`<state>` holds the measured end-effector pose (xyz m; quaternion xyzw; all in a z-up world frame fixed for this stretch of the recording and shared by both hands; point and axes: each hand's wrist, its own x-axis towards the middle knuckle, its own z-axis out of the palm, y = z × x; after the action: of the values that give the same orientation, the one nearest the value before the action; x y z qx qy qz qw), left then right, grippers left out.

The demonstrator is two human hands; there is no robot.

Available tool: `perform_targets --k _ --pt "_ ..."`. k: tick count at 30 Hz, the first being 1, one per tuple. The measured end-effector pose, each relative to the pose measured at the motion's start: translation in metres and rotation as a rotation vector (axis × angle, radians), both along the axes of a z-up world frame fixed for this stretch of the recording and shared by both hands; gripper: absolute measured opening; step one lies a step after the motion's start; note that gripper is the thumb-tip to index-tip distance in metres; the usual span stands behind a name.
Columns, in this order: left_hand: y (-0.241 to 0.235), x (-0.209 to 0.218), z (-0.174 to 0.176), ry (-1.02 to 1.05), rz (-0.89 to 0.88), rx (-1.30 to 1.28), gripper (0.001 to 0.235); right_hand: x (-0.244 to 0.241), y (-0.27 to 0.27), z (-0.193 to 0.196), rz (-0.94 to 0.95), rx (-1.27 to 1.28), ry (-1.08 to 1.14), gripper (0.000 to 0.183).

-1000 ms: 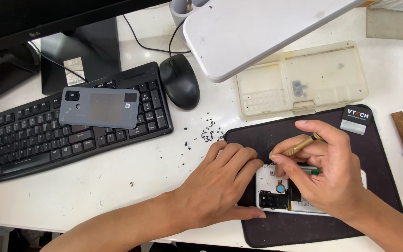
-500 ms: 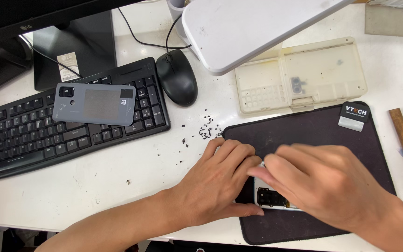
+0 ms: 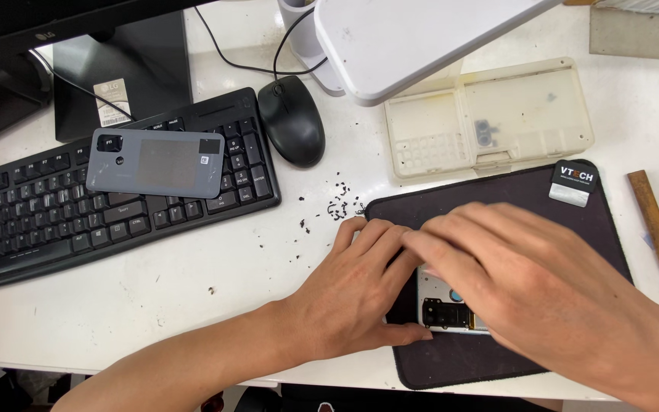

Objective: The person uses a wooden pry tool and a screwdriver to remove screws and pry open the back of a smartphone. They manipulate internal components and place screws into a small container.

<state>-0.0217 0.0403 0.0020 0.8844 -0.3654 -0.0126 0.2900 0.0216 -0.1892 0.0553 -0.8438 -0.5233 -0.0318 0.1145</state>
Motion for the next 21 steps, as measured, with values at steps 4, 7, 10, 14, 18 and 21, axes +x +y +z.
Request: perform_targets --k 4,7,10,14,18,21 --pt "-0.0009 0.0006 0.0009 0.022 -0.008 0.027 0.090 -0.0005 0.0031 0.0039 -0.005 -0.012 0.100 0.062" --pt "-0.0017 0.0002 0.0032 0.003 -0.001 0.007 0.088 0.0008 0.0031 0.0058 -0.039 -0.050 0.045 0.066" --pt "-0.0031 0.0014 0.0037 -0.003 -0.006 0.036 0.094 0.0013 0.0026 0.0058 -0.008 -0.014 0.180 0.070" --pt "-0.0010 0.0020 0.0039 0.012 -0.020 -0.010 0.088 0.0013 0.0007 0.0036 -0.016 0.017 -0.002 0.063" --pt "-0.0011 0.0033 0.0031 0.001 -0.005 -0.034 0.084 0.0007 -0.0009 0.0038 0.008 0.019 0.110 0.071" --pt "-0.0035 0.0030 0.0027 -0.007 0.028 -0.053 0.075 0.0007 -0.0014 0.0014 -0.035 0.015 -0.085 0.065"
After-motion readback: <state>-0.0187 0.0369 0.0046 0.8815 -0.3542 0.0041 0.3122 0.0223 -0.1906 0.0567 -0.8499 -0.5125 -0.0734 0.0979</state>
